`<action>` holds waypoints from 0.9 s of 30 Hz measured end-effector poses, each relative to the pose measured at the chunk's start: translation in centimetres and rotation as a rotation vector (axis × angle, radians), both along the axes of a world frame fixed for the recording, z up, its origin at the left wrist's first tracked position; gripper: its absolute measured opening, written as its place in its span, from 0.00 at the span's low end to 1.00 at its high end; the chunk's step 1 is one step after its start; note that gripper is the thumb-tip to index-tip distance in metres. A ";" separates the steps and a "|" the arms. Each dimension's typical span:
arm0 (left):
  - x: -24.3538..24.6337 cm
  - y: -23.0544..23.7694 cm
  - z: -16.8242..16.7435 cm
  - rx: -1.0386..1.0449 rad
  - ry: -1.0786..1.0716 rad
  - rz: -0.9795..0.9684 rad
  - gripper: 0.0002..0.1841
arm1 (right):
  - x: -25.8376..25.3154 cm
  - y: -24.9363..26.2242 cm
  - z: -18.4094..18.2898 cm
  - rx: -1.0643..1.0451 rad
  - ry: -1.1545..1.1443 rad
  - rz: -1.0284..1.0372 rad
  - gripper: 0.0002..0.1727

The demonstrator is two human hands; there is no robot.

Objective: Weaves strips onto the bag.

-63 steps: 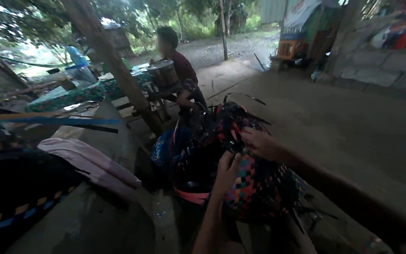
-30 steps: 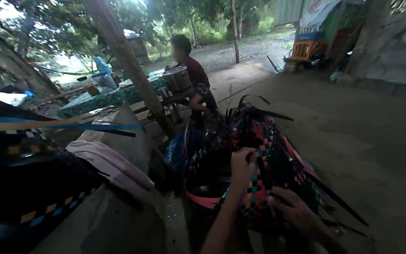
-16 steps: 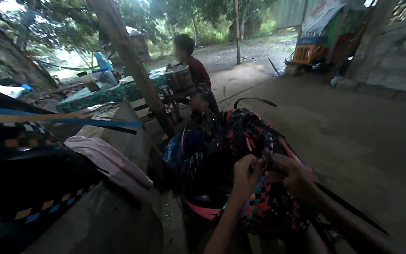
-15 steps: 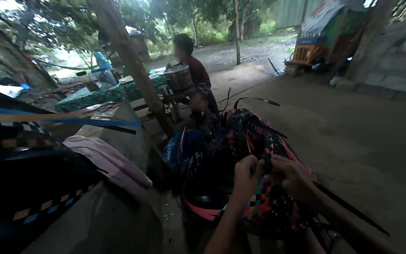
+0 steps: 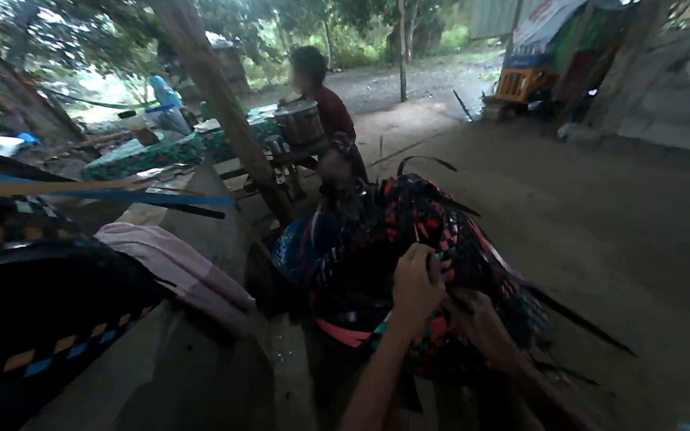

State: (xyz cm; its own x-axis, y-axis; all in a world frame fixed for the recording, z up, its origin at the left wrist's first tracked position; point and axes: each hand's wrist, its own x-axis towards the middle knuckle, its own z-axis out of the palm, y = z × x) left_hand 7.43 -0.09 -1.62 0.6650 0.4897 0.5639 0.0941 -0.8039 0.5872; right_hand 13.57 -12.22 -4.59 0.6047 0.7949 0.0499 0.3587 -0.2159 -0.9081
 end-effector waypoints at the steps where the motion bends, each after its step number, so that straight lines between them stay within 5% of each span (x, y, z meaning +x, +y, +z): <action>1: 0.2 0.5 -0.1 -0.006 0.001 0.004 0.10 | -0.9 -0.3 -0.4 0.037 0.023 -0.031 0.18; 6: 1.1 4.0 0.4 -0.097 -0.081 0.032 0.10 | -4.2 -2.9 -1.0 0.144 -0.073 -0.055 0.17; 11: 1.1 3.3 -0.9 -0.021 -0.157 0.049 0.10 | 0.8 -2.1 -0.6 0.614 -0.227 0.253 0.20; 14: 0.4 2.4 -1.0 0.047 -0.111 0.085 0.12 | 3.2 -1.5 2.2 0.600 -0.285 0.339 0.25; 17: -0.3 1.6 -0.4 -0.012 -0.025 0.028 0.15 | 5.8 0.4 2.1 0.605 -0.819 0.075 0.18; 19: -0.5 1.1 0.2 -0.078 -0.002 -0.006 0.15 | 6.8 1.4 2.1 0.503 -0.857 -0.010 0.21; 27: -0.4 1.3 0.0 -0.111 -0.058 -0.081 0.14 | 5.6 0.4 6.1 0.427 -0.880 0.516 0.14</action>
State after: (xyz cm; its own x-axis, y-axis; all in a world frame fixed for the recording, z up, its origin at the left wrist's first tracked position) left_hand 7.08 1.17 -1.61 0.6729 0.4968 0.5481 -0.0053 -0.7377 0.6752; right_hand 19.19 -11.83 1.47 -0.1762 0.7565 0.6298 0.8726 0.4161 -0.2557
